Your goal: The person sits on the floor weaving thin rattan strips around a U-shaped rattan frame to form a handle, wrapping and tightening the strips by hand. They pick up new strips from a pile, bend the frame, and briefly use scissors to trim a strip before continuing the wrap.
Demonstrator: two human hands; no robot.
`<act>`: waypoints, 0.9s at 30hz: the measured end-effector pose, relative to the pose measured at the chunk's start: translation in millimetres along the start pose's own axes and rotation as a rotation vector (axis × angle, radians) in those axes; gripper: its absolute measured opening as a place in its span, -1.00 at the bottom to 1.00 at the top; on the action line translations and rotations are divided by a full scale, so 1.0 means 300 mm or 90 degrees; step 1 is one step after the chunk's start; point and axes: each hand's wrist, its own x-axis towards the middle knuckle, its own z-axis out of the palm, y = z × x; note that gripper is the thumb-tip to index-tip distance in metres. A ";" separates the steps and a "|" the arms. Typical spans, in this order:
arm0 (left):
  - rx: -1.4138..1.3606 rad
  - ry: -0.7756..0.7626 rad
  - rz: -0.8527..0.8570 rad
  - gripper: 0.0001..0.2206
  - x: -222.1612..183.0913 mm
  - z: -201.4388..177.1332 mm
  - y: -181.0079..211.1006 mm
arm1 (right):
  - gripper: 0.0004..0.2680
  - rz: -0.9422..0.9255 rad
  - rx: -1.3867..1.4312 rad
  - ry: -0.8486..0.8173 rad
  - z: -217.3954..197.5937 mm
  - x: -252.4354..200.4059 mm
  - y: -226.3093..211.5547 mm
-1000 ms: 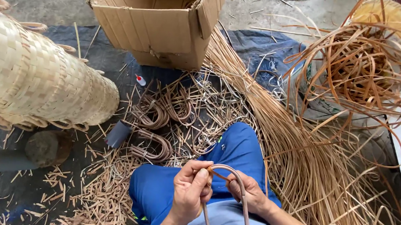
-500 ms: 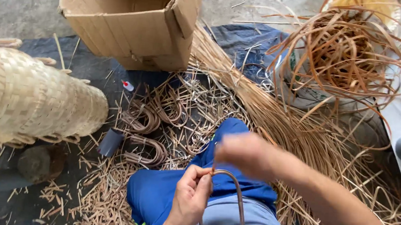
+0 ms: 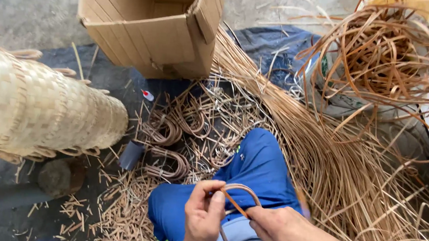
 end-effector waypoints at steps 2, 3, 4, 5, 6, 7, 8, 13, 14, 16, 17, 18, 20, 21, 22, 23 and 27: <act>0.033 0.030 0.054 -0.82 0.004 0.015 0.009 | -0.87 0.005 -0.022 -0.011 0.007 0.018 -0.020; 0.047 0.067 0.102 -0.83 0.017 0.018 0.007 | -0.88 0.074 0.008 -0.037 0.007 0.030 -0.043; 0.060 0.103 0.150 -0.84 0.030 0.021 0.005 | -0.89 0.144 0.037 -0.063 0.008 0.040 -0.066; 0.062 0.103 0.157 -0.84 0.055 0.015 -0.001 | -0.89 0.138 0.034 -0.060 0.064 0.041 -0.035; 0.010 0.130 0.175 -0.85 0.080 0.010 -0.008 | -0.90 0.142 0.092 -0.025 0.120 0.042 -0.004; -0.042 0.154 0.195 -0.85 0.112 0.004 -0.013 | -0.90 0.144 0.148 0.010 0.173 0.049 0.030; -0.041 0.152 0.203 -0.85 0.124 0.001 -0.005 | -0.90 0.137 0.144 0.015 0.207 0.057 0.052; -0.302 0.109 0.161 -0.85 0.139 -0.004 0.062 | -0.89 -0.083 0.151 0.266 0.313 0.091 0.245; -0.303 0.108 0.163 -0.85 0.132 0.001 0.073 | -0.89 -0.085 0.150 0.266 0.284 0.104 0.280; -0.255 0.073 0.149 -0.84 0.109 0.009 0.085 | -0.91 -0.044 0.231 0.209 0.234 0.116 0.350; -0.257 0.074 0.144 -0.84 0.091 0.016 0.076 | -0.91 -0.039 0.231 0.207 0.204 0.147 0.386; -0.226 0.042 0.135 -0.84 0.075 0.024 0.066 | -0.89 0.016 0.286 0.175 0.174 0.177 0.425; -0.199 0.008 0.120 -0.85 0.048 0.047 0.049 | -0.85 0.076 0.339 0.144 0.099 0.256 0.475; -0.160 -0.023 0.088 -0.85 0.038 0.063 0.038 | -0.85 -0.007 0.315 0.129 0.060 0.295 0.493; -0.120 -0.055 0.057 -0.85 0.029 0.082 0.024 | -0.84 -0.090 0.289 0.115 0.019 0.333 0.517; -0.123 -0.066 0.042 -0.85 0.020 0.091 0.013 | -0.84 -0.074 0.293 0.125 -0.032 0.362 0.494; 0.127 -0.065 -0.018 -0.87 0.007 0.115 0.008 | -0.96 -0.300 0.092 0.147 -0.258 0.368 0.223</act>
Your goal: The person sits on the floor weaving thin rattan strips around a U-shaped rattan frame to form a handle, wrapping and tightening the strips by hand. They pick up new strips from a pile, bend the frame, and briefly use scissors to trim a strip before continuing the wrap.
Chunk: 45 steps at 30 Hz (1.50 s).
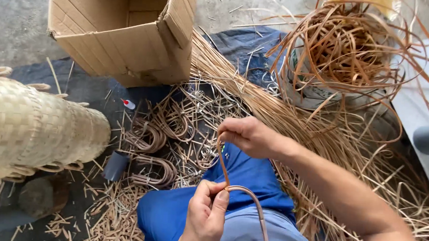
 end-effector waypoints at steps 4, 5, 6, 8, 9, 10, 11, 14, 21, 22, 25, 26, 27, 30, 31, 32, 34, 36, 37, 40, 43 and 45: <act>0.100 0.059 -0.021 -0.89 0.026 -0.020 0.064 | -0.84 -0.018 -0.230 -0.239 -0.028 -0.030 -0.288; 0.100 0.070 -0.019 -0.89 0.028 -0.029 0.061 | -0.84 -0.026 -0.227 -0.246 -0.006 -0.072 -0.325; 0.075 0.073 0.069 -0.89 0.026 -0.035 0.055 | -0.86 -0.004 -0.119 -0.231 0.016 -0.123 -0.363; 0.051 0.078 0.154 -0.88 0.025 -0.046 0.034 | -0.86 0.019 -0.007 -0.218 0.079 -0.214 -0.394; -0.004 0.144 0.093 -0.87 0.025 -0.052 0.019 | -0.86 0.111 0.006 -0.175 0.122 -0.255 -0.391; -0.058 0.208 0.037 -0.86 0.032 -0.058 0.006 | -0.85 0.201 0.014 -0.130 0.162 -0.292 -0.387; -0.057 0.208 0.037 -0.86 0.036 -0.061 -0.013 | -0.85 0.200 0.014 -0.130 0.193 -0.310 -0.362; -0.120 0.217 0.094 -0.84 0.051 -0.073 -0.061 | -0.86 0.266 0.002 -0.041 0.247 -0.319 -0.326; -0.182 0.212 0.067 -0.80 0.019 -0.092 -0.101 | -0.86 0.566 0.385 -0.044 0.260 -0.302 -0.388; -0.180 0.219 0.041 -0.80 0.017 -0.090 -0.098 | -0.85 0.589 0.399 -0.057 0.261 -0.296 -0.401; -0.070 0.174 0.066 -0.81 0.026 -0.097 -0.099 | -0.84 0.579 0.491 0.007 0.308 -0.313 -0.383; -0.073 0.175 0.071 -0.81 0.027 -0.097 -0.101 | -0.84 0.577 0.485 0.005 0.324 -0.314 -0.372; -0.108 0.190 0.068 -0.81 0.027 -0.096 -0.102 | -0.84 0.567 0.537 0.037 0.339 -0.316 -0.363; -0.121 0.224 0.083 -0.81 0.031 -0.088 -0.099 | -0.84 0.518 0.581 0.055 0.386 -0.316 -0.340; -0.099 0.244 0.100 -0.82 0.037 -0.085 -0.097 | -0.84 0.483 0.574 0.041 0.400 -0.313 -0.332; -0.099 0.240 0.104 -0.82 0.041 -0.088 -0.102 | -0.84 0.479 0.571 0.044 0.416 -0.313 -0.319; -0.084 0.271 0.106 -0.81 0.041 -0.090 -0.119 | -0.83 0.505 0.619 0.117 0.450 -0.317 -0.295; -0.095 0.280 0.096 -0.81 0.042 -0.088 -0.125 | -0.84 0.502 0.714 0.171 0.427 -0.269 -0.336; -0.105 0.289 0.083 -0.81 0.040 -0.087 -0.129 | -0.84 0.496 0.810 0.226 0.417 -0.246 -0.358; -0.109 0.284 0.112 -0.83 0.044 -0.097 -0.138 | -0.87 0.527 0.595 0.053 0.444 -0.298 -0.337; -0.076 0.298 0.187 -0.86 0.057 -0.118 -0.109 | -0.91 0.417 0.331 -0.021 0.549 -0.399 -0.229; -0.107 0.298 0.202 -0.86 0.064 -0.125 -0.098 | -0.93 0.304 0.152 0.021 0.509 -0.370 -0.218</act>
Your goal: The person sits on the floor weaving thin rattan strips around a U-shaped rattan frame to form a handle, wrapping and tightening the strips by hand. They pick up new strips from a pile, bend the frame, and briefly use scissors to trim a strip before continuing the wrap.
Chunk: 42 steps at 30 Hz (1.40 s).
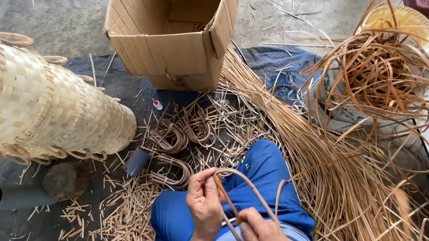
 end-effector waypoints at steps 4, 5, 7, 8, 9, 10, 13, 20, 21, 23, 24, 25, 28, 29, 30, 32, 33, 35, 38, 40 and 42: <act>-0.018 0.003 0.026 -0.85 0.016 0.014 0.028 | -0.90 -0.280 -0.233 0.121 -0.054 0.066 -0.041; -0.020 0.007 0.030 -0.85 0.016 0.015 0.032 | -0.90 -0.285 -0.235 0.117 -0.068 0.081 -0.001; -0.061 0.001 -0.008 -0.85 0.013 0.012 0.037 | -0.90 -0.286 -0.250 0.154 -0.092 0.105 0.084; -0.060 0.003 -0.008 -0.85 0.009 0.012 0.045 | -0.90 -0.285 -0.249 0.153 -0.111 0.136 0.129; -0.060 -0.014 -0.032 -0.86 0.000 0.013 0.052 | -0.91 -0.103 -0.166 0.109 -0.129 0.162 0.177; -0.059 -0.031 -0.057 -0.86 -0.008 0.015 0.057 | -0.91 0.079 -0.083 0.061 -0.150 0.188 0.227; -0.019 -0.089 -0.110 -0.86 -0.048 0.035 0.057 | -0.88 -0.147 -0.166 0.044 -0.278 0.356 0.234; 0.233 -0.174 -0.155 -0.86 -0.060 0.073 0.107 | -0.97 -0.292 -0.356 -0.054 -0.441 0.430 -0.192; 0.305 -0.170 -0.036 -0.85 -0.041 0.078 0.134 | -0.96 -0.254 -0.496 -0.157 -0.424 0.404 -0.260; 0.383 -0.154 0.071 -0.85 -0.025 0.070 0.180 | -0.93 -0.218 -0.630 -0.273 -0.366 0.300 -0.292; 0.389 -0.152 0.079 -0.85 -0.031 0.065 0.196 | -0.85 -0.263 -0.521 -0.261 -0.334 0.219 -0.259; 0.394 -0.160 0.094 -0.84 -0.018 0.067 0.210 | -0.76 -0.303 -0.414 -0.237 -0.312 0.143 -0.227; 0.377 -0.147 0.044 -0.83 -0.004 0.032 0.210 | -0.64 -0.268 -0.281 -0.199 -0.237 0.030 -0.159; 0.379 -0.149 0.034 -0.83 -0.010 0.019 0.206 | -0.64 -0.260 -0.275 -0.199 -0.218 0.018 -0.167; 0.339 -0.161 -0.056 -0.83 -0.017 0.008 0.203 | -0.66 -0.205 -0.234 -0.169 -0.200 0.004 -0.176; 0.297 -0.176 -0.133 -0.82 -0.020 -0.007 0.203 | -0.68 -0.160 -0.201 -0.129 -0.177 0.002 -0.188; 0.265 -0.172 -0.144 -0.80 -0.015 -0.010 0.206 | -0.71 -0.128 -0.181 -0.117 -0.172 0.014 -0.193; 0.234 -0.167 -0.146 -0.79 -0.014 -0.015 0.201 | -0.74 -0.105 -0.162 -0.104 -0.155 0.024 -0.188; 0.203 -0.095 -0.049 -0.82 -0.012 -0.027 0.173 | -0.81 -0.055 -0.128 -0.099 -0.096 0.038 -0.147; 0.169 0.021 0.037 -0.83 -0.005 -0.017 0.163 | -0.88 -0.007 -0.091 -0.041 -0.053 0.049 -0.118; 0.129 0.023 0.041 -0.83 0.005 -0.012 0.163 | -0.89 0.006 -0.074 -0.002 -0.042 0.087 -0.087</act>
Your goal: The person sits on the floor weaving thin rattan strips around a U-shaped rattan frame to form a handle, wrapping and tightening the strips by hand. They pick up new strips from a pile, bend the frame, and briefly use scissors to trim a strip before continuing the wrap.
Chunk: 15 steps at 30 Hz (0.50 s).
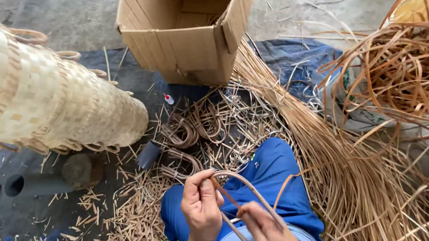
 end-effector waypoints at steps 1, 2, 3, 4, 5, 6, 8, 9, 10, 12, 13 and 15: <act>-0.042 -0.004 -0.002 -0.84 0.008 0.009 0.001 | -0.91 0.022 0.018 0.044 0.003 0.017 0.013; -0.045 -0.006 0.002 -0.84 0.004 0.009 -0.004 | -0.91 0.018 0.015 0.047 -0.004 0.051 0.065; -0.099 -0.014 -0.056 -0.84 0.001 0.011 -0.010 | -0.91 0.058 0.023 0.047 -0.012 0.086 0.117; -0.153 -0.022 -0.113 -0.84 -0.003 0.016 -0.020 | -0.90 0.098 0.030 0.046 -0.023 0.121 0.173; -0.156 -0.028 -0.118 -0.84 -0.022 0.022 -0.020 | -0.90 0.104 0.029 0.052 -0.078 0.183 0.188; -0.164 -0.076 -0.127 -0.84 -0.041 0.031 -0.024 | -0.92 -0.039 -0.005 0.025 -0.136 0.244 0.210; -0.173 -0.137 -0.155 -0.84 -0.084 0.048 -0.026 | -0.90 -0.161 -0.038 0.008 -0.241 0.317 0.168; -0.115 -0.180 -0.158 -0.84 -0.096 0.059 -0.022 | -0.93 -0.203 -0.073 -0.003 -0.295 0.351 0.100; -0.056 -0.223 -0.159 -0.84 -0.106 0.068 -0.016 | -0.94 -0.244 -0.108 -0.015 -0.351 0.387 0.032; 0.068 -0.232 -0.106 -0.85 -0.082 0.088 0.027 | -0.94 -0.277 -0.151 -0.009 -0.414 0.346 -0.091; 0.191 -0.224 -0.043 -0.85 -0.067 0.093 0.053 | -0.94 -0.324 -0.197 -0.017 -0.441 0.339 -0.160; 0.222 -0.201 -0.028 -0.85 -0.039 0.100 0.071 | -0.93 -0.381 -0.272 -0.048 -0.440 0.242 -0.253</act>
